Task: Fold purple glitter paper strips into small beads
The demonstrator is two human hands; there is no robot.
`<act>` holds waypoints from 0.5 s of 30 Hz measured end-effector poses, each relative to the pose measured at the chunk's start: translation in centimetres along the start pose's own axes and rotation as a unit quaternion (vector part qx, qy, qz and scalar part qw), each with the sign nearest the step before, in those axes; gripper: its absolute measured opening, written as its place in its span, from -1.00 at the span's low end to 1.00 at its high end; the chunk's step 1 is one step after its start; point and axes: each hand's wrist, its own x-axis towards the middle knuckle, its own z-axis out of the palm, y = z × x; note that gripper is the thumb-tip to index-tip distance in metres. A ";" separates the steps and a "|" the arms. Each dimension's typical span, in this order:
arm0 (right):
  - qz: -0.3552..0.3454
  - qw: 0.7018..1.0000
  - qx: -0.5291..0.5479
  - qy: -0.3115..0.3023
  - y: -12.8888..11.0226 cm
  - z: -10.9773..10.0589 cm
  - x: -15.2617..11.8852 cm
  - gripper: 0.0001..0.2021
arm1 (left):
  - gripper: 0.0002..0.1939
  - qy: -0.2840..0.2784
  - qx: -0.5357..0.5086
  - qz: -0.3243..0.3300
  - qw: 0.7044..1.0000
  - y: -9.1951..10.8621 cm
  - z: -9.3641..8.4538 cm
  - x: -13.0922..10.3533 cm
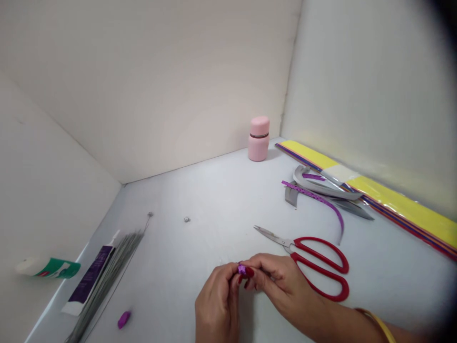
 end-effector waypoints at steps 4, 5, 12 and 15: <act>-0.008 1.000 0.000 0.015 -0.3 0.1 0.1 -0.76 | -0.79 0.004 -0.006 0.004 1.000 0.0 0.1 0.1; -0.006 1.000 -0.002 0.014 -0.3 0.1 0.1 -0.76 | -0.79 0.001 -0.020 0.002 1.000 0.1 0.1 0.2; -0.012 1.000 -0.008 -0.017 0.4 -0.2 -0.1 -0.79 | -0.82 -0.030 -0.112 -0.042 0.992 0.1 -0.5 0.6; -0.024 0.999 -0.038 -0.020 0.7 -0.3 -0.1 -0.79 | -0.84 -0.011 -0.104 -0.058 0.993 -0.2 -0.4 0.3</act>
